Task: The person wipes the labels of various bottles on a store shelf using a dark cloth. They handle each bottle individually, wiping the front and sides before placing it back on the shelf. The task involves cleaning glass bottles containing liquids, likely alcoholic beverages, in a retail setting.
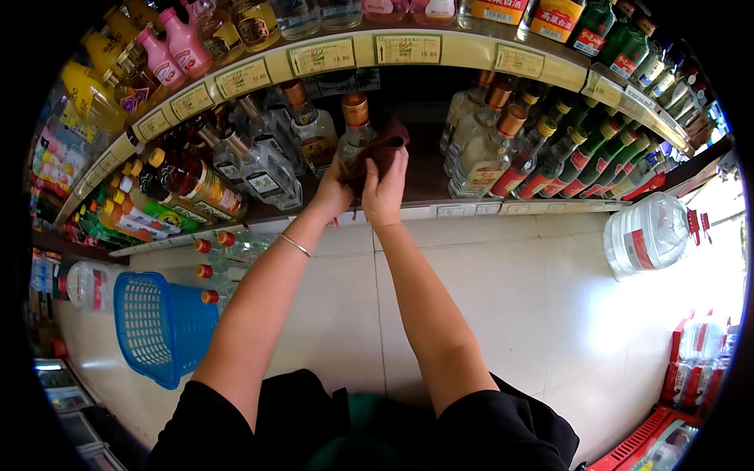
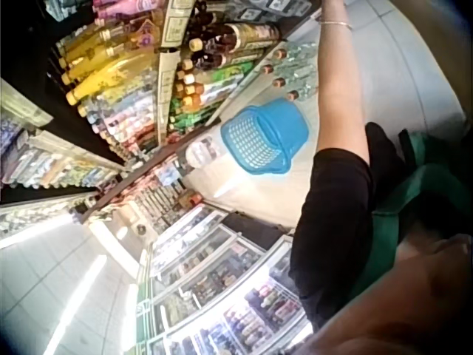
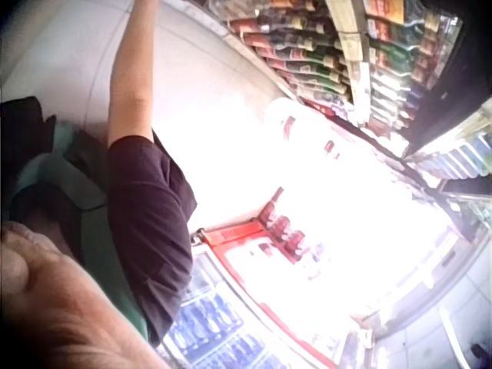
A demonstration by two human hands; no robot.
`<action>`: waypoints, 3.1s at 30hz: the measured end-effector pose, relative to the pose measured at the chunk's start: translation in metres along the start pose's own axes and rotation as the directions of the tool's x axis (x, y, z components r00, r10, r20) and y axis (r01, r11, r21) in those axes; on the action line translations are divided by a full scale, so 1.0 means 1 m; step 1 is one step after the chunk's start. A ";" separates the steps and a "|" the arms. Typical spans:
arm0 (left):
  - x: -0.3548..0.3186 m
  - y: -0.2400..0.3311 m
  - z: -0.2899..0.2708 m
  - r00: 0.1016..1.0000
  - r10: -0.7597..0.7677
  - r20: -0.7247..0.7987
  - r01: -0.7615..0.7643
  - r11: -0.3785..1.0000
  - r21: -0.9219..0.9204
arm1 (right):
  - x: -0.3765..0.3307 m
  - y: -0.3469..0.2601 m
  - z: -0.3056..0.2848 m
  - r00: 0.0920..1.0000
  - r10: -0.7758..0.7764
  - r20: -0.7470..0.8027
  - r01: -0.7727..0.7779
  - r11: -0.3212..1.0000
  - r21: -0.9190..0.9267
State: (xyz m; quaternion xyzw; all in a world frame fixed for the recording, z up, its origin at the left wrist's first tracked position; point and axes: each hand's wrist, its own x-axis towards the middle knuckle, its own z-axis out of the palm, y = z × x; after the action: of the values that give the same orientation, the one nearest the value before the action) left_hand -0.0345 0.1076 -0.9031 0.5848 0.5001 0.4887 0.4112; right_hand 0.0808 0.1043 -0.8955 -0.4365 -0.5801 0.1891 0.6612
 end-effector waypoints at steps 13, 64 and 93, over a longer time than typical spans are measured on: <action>0.017 -0.062 -0.011 0.989 0.138 0.048 -0.144 0.979 0.146 | 0.065 -0.107 -0.018 0.643 -0.530 0.553 0.765 0.479 -0.429; 0.005 0.001 0.004 0.995 0.083 0.055 -0.091 0.985 0.149 | 0.120 -0.013 -0.022 0.710 0.460 0.534 -0.682 0.637 0.359; 0.008 0.009 0.004 0.989 -0.051 0.141 0.060 0.997 -0.056 | -0.009 0.041 -0.026 0.985 0.083 0.148 -0.079 0.996 -0.027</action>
State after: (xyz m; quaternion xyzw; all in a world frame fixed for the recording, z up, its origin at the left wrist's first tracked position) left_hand -0.0282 0.1141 -0.8938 0.5908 0.4714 0.4497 0.4759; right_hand 0.1131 0.1108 -0.9322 -0.4512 -0.6117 0.2419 0.6031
